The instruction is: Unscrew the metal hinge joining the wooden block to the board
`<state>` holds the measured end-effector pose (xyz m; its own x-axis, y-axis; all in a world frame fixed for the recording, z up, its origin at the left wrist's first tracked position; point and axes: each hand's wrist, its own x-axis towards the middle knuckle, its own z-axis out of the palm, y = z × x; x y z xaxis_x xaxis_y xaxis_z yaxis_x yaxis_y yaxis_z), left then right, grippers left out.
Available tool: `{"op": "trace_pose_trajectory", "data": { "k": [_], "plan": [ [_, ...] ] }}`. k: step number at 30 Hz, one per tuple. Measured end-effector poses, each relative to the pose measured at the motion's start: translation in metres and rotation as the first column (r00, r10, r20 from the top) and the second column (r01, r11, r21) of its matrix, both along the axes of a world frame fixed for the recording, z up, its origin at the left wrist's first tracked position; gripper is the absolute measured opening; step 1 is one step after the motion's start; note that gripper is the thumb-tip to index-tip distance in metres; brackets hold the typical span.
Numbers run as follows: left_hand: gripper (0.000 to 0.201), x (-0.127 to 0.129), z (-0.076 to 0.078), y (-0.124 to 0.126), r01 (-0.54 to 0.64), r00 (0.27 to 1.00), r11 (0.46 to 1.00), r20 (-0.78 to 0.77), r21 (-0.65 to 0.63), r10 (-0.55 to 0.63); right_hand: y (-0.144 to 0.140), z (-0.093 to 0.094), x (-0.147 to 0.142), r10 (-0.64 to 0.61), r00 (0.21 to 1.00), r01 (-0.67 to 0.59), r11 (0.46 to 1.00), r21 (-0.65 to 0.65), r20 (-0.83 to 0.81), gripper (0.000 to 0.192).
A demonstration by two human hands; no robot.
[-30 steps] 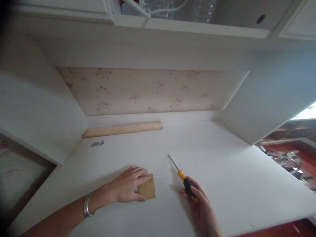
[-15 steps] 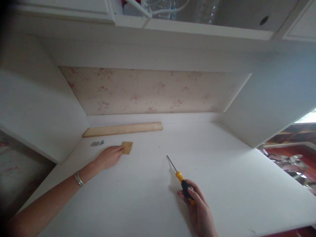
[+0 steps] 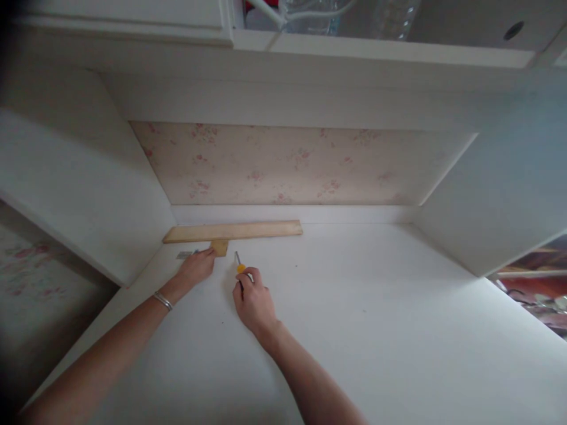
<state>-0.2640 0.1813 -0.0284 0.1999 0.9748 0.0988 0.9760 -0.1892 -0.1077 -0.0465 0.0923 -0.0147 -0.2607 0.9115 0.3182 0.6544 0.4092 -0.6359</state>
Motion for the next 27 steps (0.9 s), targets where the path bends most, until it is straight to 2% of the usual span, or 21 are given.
{"op": "trace_pose_trajectory", "data": {
  "k": [3, 6, 11, 17, 20, 22, 24, 27],
  "plan": [
    [0.038, -0.002, -0.004, 0.000, 0.003, 1.000, 1.000, -0.003, 0.028, -0.003, 0.008, -0.005, -0.025, 0.039, 0.969, -0.036, 0.999, -0.015, 0.245, 0.033],
    [0.037, -0.004, -0.008, -0.002, 0.009, 1.000, 0.997, 0.002, 0.073, -0.009, 0.014, -0.015, -0.042, 0.041, 0.928, -0.025, 0.999, -0.046, 0.371, 0.034],
    [0.037, -0.004, -0.013, -0.002, 0.006, 1.000, 0.996, 0.006, 0.091, -0.007, 0.023, -0.030, -0.056, 0.025, 0.933, -0.029, 1.000, 0.007, 0.358, 0.036],
    [0.040, 0.001, -0.013, -0.007, -0.017, 1.000, 0.993, 0.005, 0.120, 0.017, 0.026, -0.031, -0.059, 0.043, 0.929, -0.036, 0.999, -0.028, 0.369, 0.046],
    [0.042, 0.011, -0.010, -0.025, -0.056, 0.998, 0.983, 0.052, 0.174, 0.048, 0.024, -0.028, -0.058, 0.026, 0.923, -0.018, 1.000, -0.024, 0.383, 0.051],
    [0.038, 0.021, -0.008, -0.043, -0.049, 0.992, 0.981, 0.126, 0.189, 0.025, 0.024, -0.025, -0.057, 0.019, 0.921, -0.017, 1.000, -0.009, 0.390, 0.049],
    [0.033, 0.032, -0.005, -0.063, -0.022, 0.976, 0.984, 0.219, 0.176, -0.017, 0.024, -0.024, -0.057, 0.038, 0.918, -0.045, 0.999, 0.008, 0.396, 0.044],
    [0.030, 0.045, -0.001, -0.094, -0.040, 0.933, 0.987, 0.358, 0.156, -0.018, 0.026, -0.024, -0.056, 0.079, 0.913, -0.093, 0.995, 0.017, 0.401, 0.041]
  ]
}}
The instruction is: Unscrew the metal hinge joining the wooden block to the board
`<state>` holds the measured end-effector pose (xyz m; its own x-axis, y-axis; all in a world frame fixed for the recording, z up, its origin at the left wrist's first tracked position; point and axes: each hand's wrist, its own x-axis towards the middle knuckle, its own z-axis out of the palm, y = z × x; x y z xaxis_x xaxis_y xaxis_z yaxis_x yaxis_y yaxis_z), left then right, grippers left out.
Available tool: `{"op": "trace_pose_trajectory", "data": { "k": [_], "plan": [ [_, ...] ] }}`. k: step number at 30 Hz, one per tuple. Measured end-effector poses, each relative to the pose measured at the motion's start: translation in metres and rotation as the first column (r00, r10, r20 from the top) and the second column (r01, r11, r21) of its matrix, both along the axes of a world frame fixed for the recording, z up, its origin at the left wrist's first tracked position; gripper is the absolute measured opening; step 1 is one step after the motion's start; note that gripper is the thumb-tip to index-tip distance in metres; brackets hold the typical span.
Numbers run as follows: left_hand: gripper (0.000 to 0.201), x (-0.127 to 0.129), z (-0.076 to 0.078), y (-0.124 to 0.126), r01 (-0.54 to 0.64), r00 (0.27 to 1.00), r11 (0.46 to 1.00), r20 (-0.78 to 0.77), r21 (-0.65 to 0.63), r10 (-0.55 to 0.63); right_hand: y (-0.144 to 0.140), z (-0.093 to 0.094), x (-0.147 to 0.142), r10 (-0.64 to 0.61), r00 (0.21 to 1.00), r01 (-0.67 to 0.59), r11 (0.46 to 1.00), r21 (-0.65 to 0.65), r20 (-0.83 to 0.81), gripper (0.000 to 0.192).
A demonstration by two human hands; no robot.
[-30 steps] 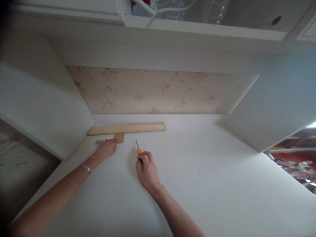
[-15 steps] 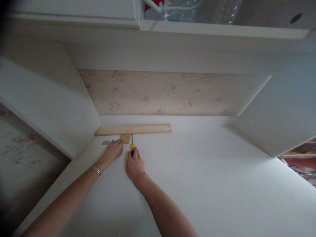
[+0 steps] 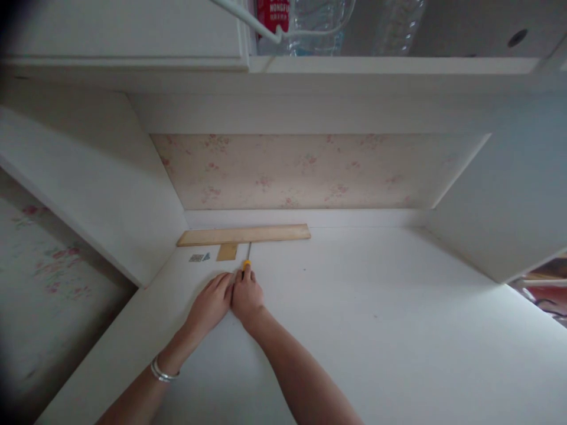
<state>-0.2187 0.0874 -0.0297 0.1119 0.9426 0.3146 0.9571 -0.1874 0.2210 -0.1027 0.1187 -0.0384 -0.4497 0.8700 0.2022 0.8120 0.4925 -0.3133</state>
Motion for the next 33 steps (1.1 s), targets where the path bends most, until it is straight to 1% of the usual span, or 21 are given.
{"op": "trace_pose_trajectory", "data": {
  "k": [4, 8, 10, 14, 18, 21, 24, 25, 26, 27, 28, 29, 30, 31, 32, 33],
  "plan": [
    [0.029, 0.006, 0.000, -0.033, -0.004, 0.990, 1.000, 0.144, -0.010, 0.005, 0.000, -0.001, 0.002, 0.006, 1.000, -0.006, 1.000, -0.008, -0.005, 0.041],
    [0.027, 0.001, -0.008, -0.051, -0.004, 0.967, 0.999, 0.256, -0.039, 0.013, -0.004, 0.001, 0.005, -0.041, 0.998, 0.040, 0.999, -0.030, -0.047, 0.049],
    [0.025, -0.002, -0.013, -0.053, -0.017, 0.948, 0.999, 0.316, -0.044, 0.030, -0.006, 0.002, 0.005, -0.049, 0.996, 0.046, 0.998, -0.038, -0.069, 0.049],
    [0.021, -0.003, -0.020, -0.047, -0.034, 0.887, 0.999, 0.460, -0.023, 0.041, -0.007, 0.003, 0.006, -0.014, 0.997, 0.010, 0.999, -0.048, -0.076, 0.056],
    [0.021, 0.000, -0.019, -0.043, -0.026, 0.834, 0.999, 0.551, -0.024, 0.035, -0.008, 0.004, 0.007, -0.016, 0.997, 0.010, 0.997, -0.081, -0.069, 0.059],
    [0.021, 0.000, -0.016, -0.045, -0.008, 0.804, 0.999, 0.594, -0.048, 0.035, -0.011, 0.006, 0.011, -0.019, 0.996, 0.013, 0.997, -0.072, -0.084, 0.061],
    [0.021, -0.003, -0.015, -0.047, 0.000, 0.783, 0.997, 0.621, -0.079, 0.049, -0.022, 0.018, 0.017, -0.018, 0.987, 0.010, 0.998, -0.055, -0.157, 0.062],
    [0.021, -0.004, -0.015, -0.047, 0.003, 0.780, 0.996, 0.624, -0.085, 0.051, -0.028, 0.026, 0.021, -0.028, 0.977, 0.014, 0.998, -0.064, -0.211, 0.058],
    [0.020, -0.005, -0.016, -0.047, 0.004, 0.779, 0.996, 0.624, -0.092, 0.055, -0.037, 0.037, 0.025, -0.045, 0.958, 0.019, 0.995, -0.094, -0.282, 0.051],
    [0.020, -0.005, -0.016, -0.048, 0.006, 0.779, 0.995, 0.624, -0.101, 0.059, -0.048, 0.051, 0.030, -0.068, 0.922, 0.015, 0.990, -0.142, -0.381, 0.040],
    [0.020, -0.004, -0.016, -0.048, 0.010, 0.775, 0.994, 0.628, -0.111, 0.062, -0.061, 0.067, 0.037, -0.104, 0.854, -0.008, 0.977, -0.211, -0.511, 0.030],
    [0.020, -0.003, -0.014, -0.049, 0.016, 0.766, 0.992, 0.639, -0.123, 0.067, -0.077, 0.085, 0.046, -0.151, 0.752, -0.076, 0.947, -0.311, -0.642, 0.023],
    [0.019, 0.000, -0.011, -0.051, 0.023, 0.750, 0.990, 0.658, -0.138, 0.074, -0.094, 0.104, 0.058, -0.216, 0.624, -0.202, 0.884, -0.422, -0.751, 0.024],
    [0.018, 0.004, -0.005, -0.054, 0.036, 0.720, 0.988, 0.689, -0.152, 0.080, -0.113, 0.124, 0.071, -0.284, 0.491, -0.344, 0.805, -0.483, -0.824, 0.026],
    [0.017, 0.009, 0.004, -0.059, 0.059, 0.674, 0.984, 0.734, -0.166, 0.084, -0.133, 0.142, 0.087, -0.350, 0.368, -0.460, 0.736, -0.496, -0.861, 0.028],
    [0.014, 0.014, 0.015, -0.067, 0.090, 0.612, 0.979, 0.786, -0.181, 0.089, -0.153, 0.158, 0.105, -0.384, 0.252, -0.531, 0.712, -0.459, -0.888, 0.030]
  ]
}}
